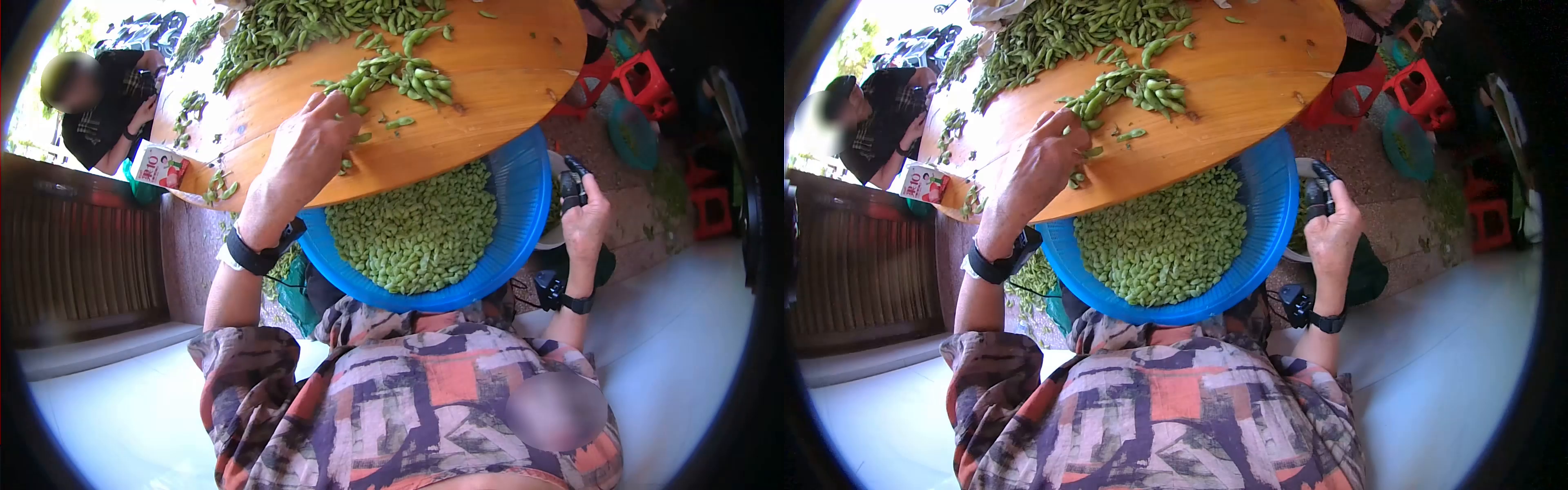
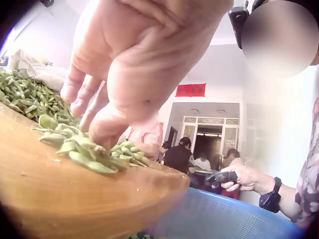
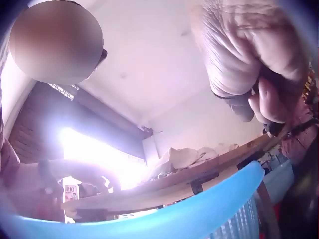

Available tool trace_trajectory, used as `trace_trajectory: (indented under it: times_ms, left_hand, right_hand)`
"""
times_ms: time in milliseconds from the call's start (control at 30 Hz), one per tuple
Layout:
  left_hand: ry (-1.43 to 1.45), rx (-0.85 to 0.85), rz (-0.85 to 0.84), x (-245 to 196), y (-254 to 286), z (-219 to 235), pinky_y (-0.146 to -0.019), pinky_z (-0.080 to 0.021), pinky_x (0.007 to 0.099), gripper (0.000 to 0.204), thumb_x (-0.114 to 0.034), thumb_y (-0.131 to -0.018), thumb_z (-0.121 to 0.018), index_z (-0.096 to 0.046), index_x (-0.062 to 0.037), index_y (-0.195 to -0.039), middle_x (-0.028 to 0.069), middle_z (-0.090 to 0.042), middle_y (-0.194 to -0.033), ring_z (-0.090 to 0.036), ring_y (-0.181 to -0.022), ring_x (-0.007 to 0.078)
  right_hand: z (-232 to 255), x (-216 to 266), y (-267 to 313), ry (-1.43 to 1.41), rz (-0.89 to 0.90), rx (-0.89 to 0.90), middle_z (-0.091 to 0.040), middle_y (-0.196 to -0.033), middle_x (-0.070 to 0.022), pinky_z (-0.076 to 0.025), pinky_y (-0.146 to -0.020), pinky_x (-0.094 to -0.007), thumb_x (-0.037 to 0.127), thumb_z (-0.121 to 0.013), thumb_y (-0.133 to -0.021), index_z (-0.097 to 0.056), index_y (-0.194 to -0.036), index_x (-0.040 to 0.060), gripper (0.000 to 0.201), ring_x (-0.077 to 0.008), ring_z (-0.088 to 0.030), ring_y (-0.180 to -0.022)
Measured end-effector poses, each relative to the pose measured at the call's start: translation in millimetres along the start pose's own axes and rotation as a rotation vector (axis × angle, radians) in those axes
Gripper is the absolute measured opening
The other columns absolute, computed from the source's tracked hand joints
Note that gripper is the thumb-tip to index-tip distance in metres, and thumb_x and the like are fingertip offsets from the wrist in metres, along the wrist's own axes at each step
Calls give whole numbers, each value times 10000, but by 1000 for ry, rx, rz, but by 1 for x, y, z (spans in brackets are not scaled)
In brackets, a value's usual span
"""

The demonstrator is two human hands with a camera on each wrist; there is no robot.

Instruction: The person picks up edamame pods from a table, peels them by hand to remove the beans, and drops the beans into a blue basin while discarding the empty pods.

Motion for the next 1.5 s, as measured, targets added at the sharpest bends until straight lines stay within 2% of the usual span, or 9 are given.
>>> trace_trajectory:
  times_ms: [167,233,467,700,867,1000,1133,1200,1500]
  left_hand:
    - [605,-104,326,-28,-2,-5,-643,-507,339,141,-8,-810,-639,-659,-49,-943,80,-663,-831,-626,-693,232]
    - [844,-59,317,-54,0,-18,-580,-446,219,72,-37,-856,-682,-664,-47,-925,-15,-639,-766,-517,-644,29]
    - [1681,-29,623,-114,20,-56,-484,-390,185,96,-20,-885,-682,-596,-35,-924,-33,-567,-703,-513,-571,31]
    - [1730,-135,618,-119,28,-64,-454,-380,189,191,38,-850,-691,-537,-42,-929,-9,-563,-745,-504,-548,45]
    - [2284,71,618,-117,33,-67,-367,-324,189,300,8,-847,-685,-487,-43,-1067,59,-619,-797,-454,-449,84]
    - [2244,211,652,-116,32,-62,-434,-401,221,322,-37,-858,-712,-524,-52,-1119,40,-626,-770,-567,-551,100]
    - [1417,78,589,-117,29,-67,-698,-460,200,237,-86,-854,-738,-612,-23,-1044,-19,-603,-846,-555,-762,57]
    - [1409,0,574,-120,30,-69,-691,-454,200,184,-74,-855,-733,-627,-22,-996,-22,-598,-837,-549,-764,60]
    - [1652,-73,644,-119,34,-71,-707,-441,228,101,-40,-802,-764,-668,-10,-813,-9,-555,-817,-538,-761,79]
  right_hand:
    - [-29,41,14,-466,-102,284,-571,-727,26,-419,-557,-220,6,-505,-885,-639,-973,-2,161,-43,-493,-621]
    - [-38,63,25,-797,-319,477,-560,-700,23,-399,-511,-196,77,-506,-917,-639,-967,16,155,-30,-494,-576]
    - [-49,72,37,-1140,-281,812,-494,-640,39,-348,-468,-176,438,-575,-954,-589,-1101,-40,500,-18,-436,-533]
    - [-50,67,42,-1107,-170,801,-492,-638,36,-346,-465,-178,323,-548,-976,-606,-1056,-40,376,-20,-433,-532]
    - [-46,65,43,-1325,-484,922,-494,-630,26,-341,-455,-184,164,-504,-945,-620,-942,-17,215,-26,-442,-537]
    - [-41,67,40,-1245,-470,945,-471,-611,36,-353,-458,-201,106,-517,-923,-626,-920,0,151,-38,-443,-520]
    - [-43,73,39,-578,-32,750,-494,-653,-84,-409,-546,-312,-17,-546,-818,-592,-884,-26,80,-192,-508,-569]
    - [-42,75,40,-355,180,688,-495,-770,-195,-423,-632,-378,-64,-549,-743,-554,-886,-58,144,-320,-525,-676]
    - [-41,68,44,-517,120,803,-505,-737,-130,-427,-656,-332,-34,-575,-729,-565,-867,-49,139,-212,-519,-686]
Point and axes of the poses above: each hand's wrist, its own y-axis away from the middle knuckle, its own z-axis out of the back of the hand, x = y × z, the point moved 1 cm from there along -y, towards the middle knuckle
